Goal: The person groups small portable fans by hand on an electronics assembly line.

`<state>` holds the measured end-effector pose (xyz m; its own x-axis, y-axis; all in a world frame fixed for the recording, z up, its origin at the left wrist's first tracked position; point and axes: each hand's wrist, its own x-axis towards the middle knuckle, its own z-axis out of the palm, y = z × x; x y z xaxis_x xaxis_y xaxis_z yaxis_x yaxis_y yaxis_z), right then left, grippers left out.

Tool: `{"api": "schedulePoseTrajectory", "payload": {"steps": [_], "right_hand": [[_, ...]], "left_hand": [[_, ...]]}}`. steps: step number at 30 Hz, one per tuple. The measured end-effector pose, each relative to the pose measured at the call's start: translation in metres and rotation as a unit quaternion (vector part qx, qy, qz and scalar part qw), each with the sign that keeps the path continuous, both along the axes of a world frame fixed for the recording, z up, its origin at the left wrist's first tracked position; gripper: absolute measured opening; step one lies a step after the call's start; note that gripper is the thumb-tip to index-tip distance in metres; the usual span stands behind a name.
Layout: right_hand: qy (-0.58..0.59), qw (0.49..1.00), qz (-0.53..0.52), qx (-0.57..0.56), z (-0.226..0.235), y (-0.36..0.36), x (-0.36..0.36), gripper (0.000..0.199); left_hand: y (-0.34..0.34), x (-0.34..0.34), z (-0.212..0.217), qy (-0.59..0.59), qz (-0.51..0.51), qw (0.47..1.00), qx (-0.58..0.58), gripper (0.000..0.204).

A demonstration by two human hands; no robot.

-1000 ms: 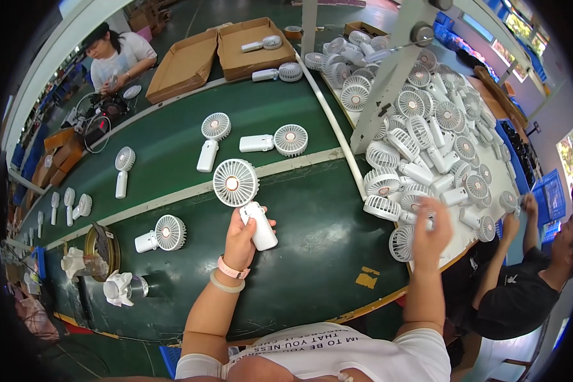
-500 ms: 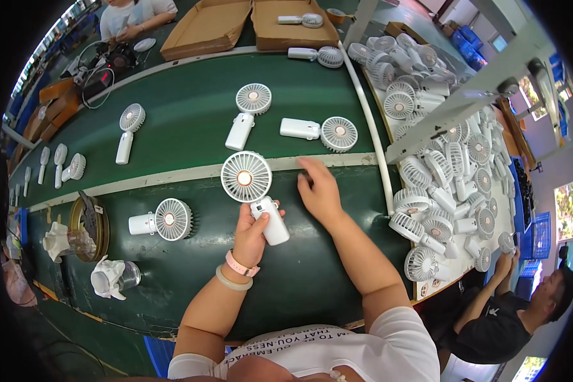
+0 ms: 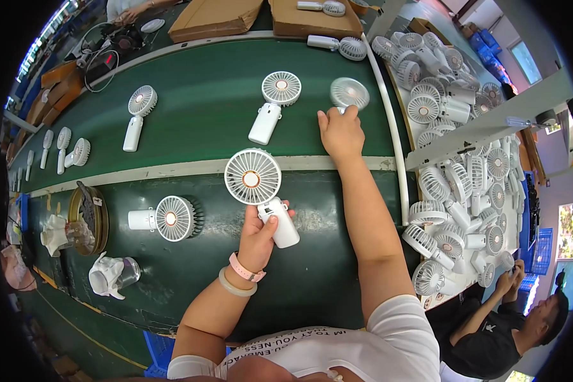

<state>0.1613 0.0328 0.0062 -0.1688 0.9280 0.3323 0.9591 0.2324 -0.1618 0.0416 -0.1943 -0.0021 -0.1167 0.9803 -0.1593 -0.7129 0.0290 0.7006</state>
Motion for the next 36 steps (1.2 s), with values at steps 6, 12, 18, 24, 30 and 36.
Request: {"api": "schedulePoseTrajectory", "payload": {"steps": [6,12,18,24,30,36], "right_hand": [[0.071,0.994,-0.068,0.054,-0.021,0.006,0.033,0.033],[0.792,0.529,0.100,-0.287,-0.022,-0.054,0.052,0.048],[0.850,0.193,0.215,-0.441,-0.003,-0.158,0.050,0.055],[0.794,0.147,0.284,-0.517,0.001,-0.165,0.049,0.062],[0.792,0.145,0.270,-0.528,0.001,-0.164,0.047,0.059],[0.802,0.282,0.275,-0.450,0.001,-0.166,0.039,0.049]], "left_hand": [[-0.002,-0.001,0.001,-0.013,-0.019,0.999,0.029,0.044],[-0.005,-0.002,-0.002,-0.030,-0.003,0.999,0.033,0.046],[-0.007,-0.001,-0.002,-0.002,0.030,0.997,0.069,0.045],[-0.005,0.000,0.000,-0.019,0.034,0.997,0.060,0.046],[-0.007,0.001,0.002,-0.016,0.014,0.999,0.043,0.052],[-0.005,-0.002,-0.001,-0.032,-0.011,0.999,0.030,0.051]]}}
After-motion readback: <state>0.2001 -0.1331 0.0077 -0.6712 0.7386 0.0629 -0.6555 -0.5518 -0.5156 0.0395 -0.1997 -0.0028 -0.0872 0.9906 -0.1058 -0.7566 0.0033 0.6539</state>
